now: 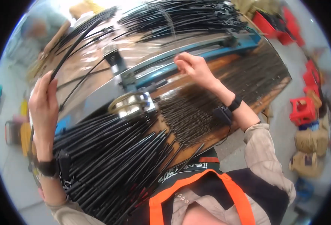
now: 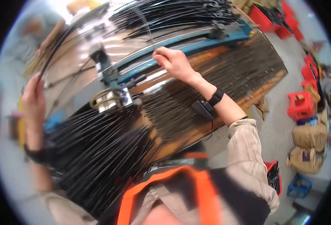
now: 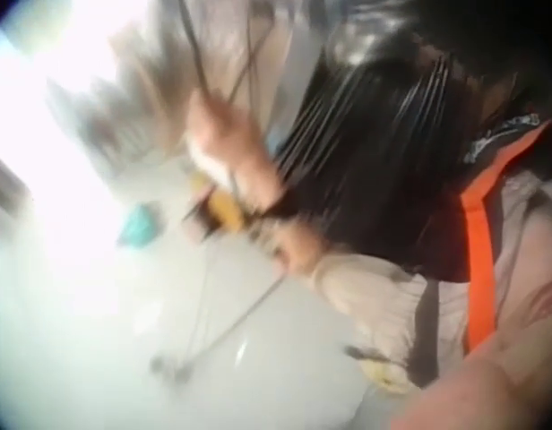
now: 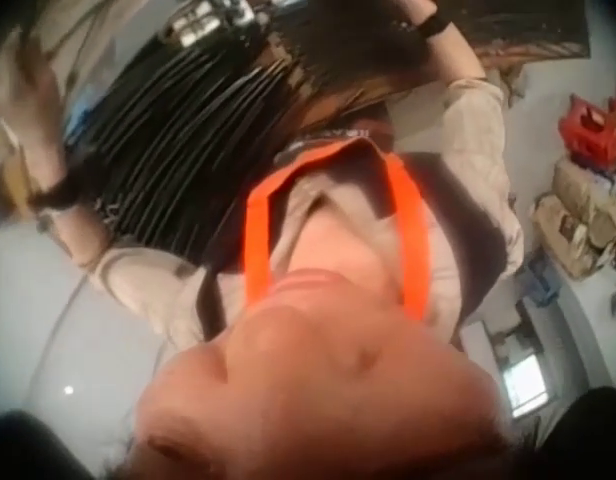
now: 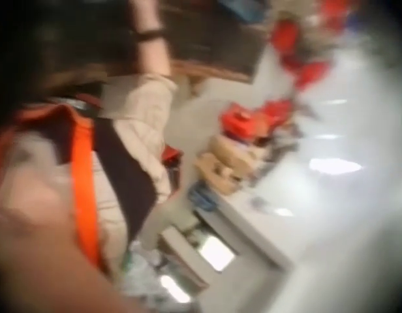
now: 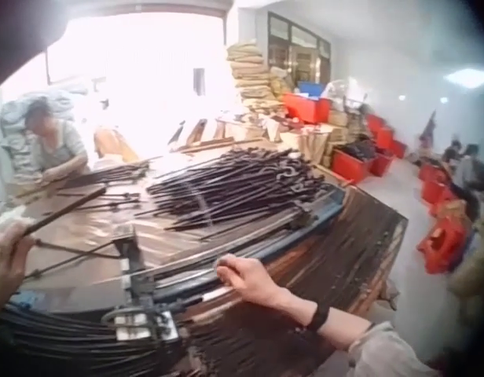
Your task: Processing long metal rods by inserting them into a specialized sliding fixture on an industrial workbench.
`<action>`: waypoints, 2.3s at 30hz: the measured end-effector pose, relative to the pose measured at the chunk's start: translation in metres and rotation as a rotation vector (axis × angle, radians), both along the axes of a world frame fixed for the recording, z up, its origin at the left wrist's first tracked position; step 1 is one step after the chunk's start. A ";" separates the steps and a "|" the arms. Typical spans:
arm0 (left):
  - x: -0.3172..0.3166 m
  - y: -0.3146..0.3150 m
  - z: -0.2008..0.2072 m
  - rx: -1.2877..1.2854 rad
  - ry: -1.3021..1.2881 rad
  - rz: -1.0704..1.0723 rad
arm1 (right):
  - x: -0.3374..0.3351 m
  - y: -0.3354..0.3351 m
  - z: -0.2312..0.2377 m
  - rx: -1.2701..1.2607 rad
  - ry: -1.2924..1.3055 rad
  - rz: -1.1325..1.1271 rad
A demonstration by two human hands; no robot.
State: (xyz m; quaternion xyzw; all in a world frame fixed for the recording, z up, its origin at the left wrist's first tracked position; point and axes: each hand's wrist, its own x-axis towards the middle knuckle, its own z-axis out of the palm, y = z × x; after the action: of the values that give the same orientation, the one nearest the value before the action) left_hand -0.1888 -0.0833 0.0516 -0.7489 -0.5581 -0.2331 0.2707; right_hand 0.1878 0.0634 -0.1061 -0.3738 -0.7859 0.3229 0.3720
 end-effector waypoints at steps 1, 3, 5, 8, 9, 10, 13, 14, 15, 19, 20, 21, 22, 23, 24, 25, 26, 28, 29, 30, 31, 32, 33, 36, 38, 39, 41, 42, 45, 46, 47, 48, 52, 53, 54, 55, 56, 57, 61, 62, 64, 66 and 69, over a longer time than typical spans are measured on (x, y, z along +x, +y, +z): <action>-0.001 -0.007 0.004 -0.040 -0.045 0.020 | -0.017 -0.002 0.013 -0.204 0.031 0.095; -0.007 -0.019 0.008 -0.068 -0.092 0.035 | -0.068 0.004 0.026 -0.071 0.225 0.293; -0.016 -0.033 0.001 -0.070 -0.108 0.049 | -0.117 0.008 0.028 0.030 0.273 0.378; -0.037 -0.061 -0.009 -0.083 -0.134 0.094 | -0.144 0.011 0.029 0.146 0.290 0.453; -0.045 -0.071 -0.012 -0.104 -0.150 0.120 | -0.148 0.012 0.029 0.160 0.261 0.445; -0.051 -0.080 -0.016 -0.131 -0.168 0.149 | -0.153 0.011 0.030 0.168 0.233 0.437; -0.061 -0.092 -0.030 -0.159 -0.208 0.215 | -0.161 0.012 0.030 0.134 0.191 0.452; -0.064 -0.093 -0.034 -0.174 -0.225 0.243 | -0.164 0.012 0.029 0.117 0.172 0.453; -0.065 -0.092 -0.036 -0.175 -0.227 0.244 | -0.167 0.013 0.031 0.116 0.169 0.455; -0.064 -0.087 -0.040 -0.141 -0.244 0.204 | -0.188 0.013 0.034 0.248 -0.008 0.545; -0.064 -0.087 -0.041 -0.147 -0.262 0.216 | -0.197 0.011 0.034 0.315 -0.112 0.558; -0.064 -0.087 -0.041 -0.154 -0.280 0.229 | -0.205 0.008 0.033 0.381 -0.217 0.569; -0.064 -0.086 -0.042 -0.161 -0.298 0.241 | -0.208 0.008 0.032 0.446 -0.323 0.578; -0.066 -0.084 -0.042 -0.165 -0.296 0.238 | -0.205 0.010 0.032 0.443 -0.322 0.575; -0.069 -0.082 -0.043 -0.177 -0.321 0.247 | -0.196 0.016 0.034 0.467 -0.354 0.479; -0.074 -0.089 -0.039 -0.190 -0.338 0.281 | -0.191 0.019 0.034 0.492 -0.371 0.403; -0.076 -0.089 -0.040 -0.200 -0.368 0.293 | -0.176 0.027 0.035 0.517 -0.406 0.311; -0.081 -0.085 -0.046 -0.235 -0.355 0.289 | -0.118 0.048 0.024 0.857 -0.419 0.241; -0.085 -0.084 -0.051 -0.261 -0.345 0.290 | -0.087 0.057 0.016 0.895 -0.405 0.227; -0.088 -0.083 -0.055 -0.285 -0.332 0.291 | -0.053 0.067 0.006 0.966 -0.427 0.144; -0.090 -0.085 -0.057 -0.283 -0.275 0.234 | -0.023 0.072 0.003 0.888 -0.448 0.060; -0.086 -0.079 -0.062 -0.281 -0.224 0.181 | 0.003 0.079 0.005 0.898 -0.403 0.028; -0.074 -0.068 -0.075 -0.330 -0.219 0.168 | 0.029 0.086 0.009 0.819 -0.343 0.008; -0.024 -0.010 -0.094 -0.416 -0.195 -0.049 | 0.063 0.078 0.019 0.867 -0.423 -0.069; -0.007 0.026 -0.108 -0.355 -0.185 -0.072 | 0.076 0.086 0.005 0.774 -0.375 -0.087; -0.005 0.033 -0.119 -0.379 -0.200 -0.037 | 0.085 0.088 0.000 0.737 -0.400 -0.105; -0.010 0.032 -0.130 -0.404 -0.208 0.016 | 0.090 0.089 -0.009 0.699 -0.410 -0.111; -0.010 0.030 -0.132 -0.397 -0.221 0.020 | 0.092 0.090 -0.012 0.707 -0.420 -0.140; -0.006 0.031 -0.136 -0.389 -0.245 0.028 | 0.090 0.097 -0.018 0.697 -0.425 -0.166; -0.004 0.033 -0.137 -0.403 -0.282 0.023 | 0.090 0.098 -0.019 0.682 -0.431 -0.171; -0.003 0.036 -0.137 -0.416 -0.319 0.016 | 0.091 0.099 -0.019 0.668 -0.437 -0.178; -0.001 0.037 -0.137 -0.429 -0.357 0.008 | 0.092 0.100 -0.020 0.669 -0.434 -0.177; 0.002 0.042 -0.139 -0.401 -0.565 -0.070 | 0.093 0.102 -0.024 0.707 -0.429 -0.193; 0.001 0.042 -0.139 -0.394 -0.563 -0.070 | 0.093 0.102 -0.023 0.691 -0.429 -0.199; 0.000 0.040 -0.139 -0.390 -0.565 -0.061 | 0.092 0.101 -0.022 0.676 -0.429 -0.205; 0.000 0.039 -0.138 -0.391 -0.568 -0.058 | 0.092 0.100 -0.022 0.657 -0.434 -0.215; 0.001 0.038 -0.137 -0.392 -0.572 -0.055 | 0.093 0.098 -0.022 0.658 -0.436 -0.221; 0.003 0.037 -0.137 -0.392 -0.571 -0.064 | 0.095 0.096 -0.022 0.656 -0.432 -0.229; 0.010 0.039 -0.135 -0.338 -0.489 -0.092 | 0.123 0.100 -0.027 0.735 -0.530 -0.169; 0.008 0.041 -0.140 -0.362 -0.462 -0.103 | 0.098 0.078 -0.011 0.776 -0.533 -0.134; -0.002 0.040 -0.142 -0.448 -0.401 -0.071 | 0.035 0.034 0.007 0.766 -0.527 -0.089; 0.003 0.040 -0.143 -0.507 -0.316 0.058 | 0.018 0.009 0.004 0.824 -0.453 -0.029; 0.012 0.048 -0.142 -0.483 -0.271 0.040 | 0.028 -0.020 -0.001 0.777 -0.440 0.013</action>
State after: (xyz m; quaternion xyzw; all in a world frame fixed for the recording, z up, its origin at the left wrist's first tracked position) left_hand -0.1763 -0.0358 -0.0906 -0.7426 -0.6434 -0.1859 0.0117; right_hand 0.2155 0.0436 -0.1074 -0.2612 -0.9116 -0.0813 0.3069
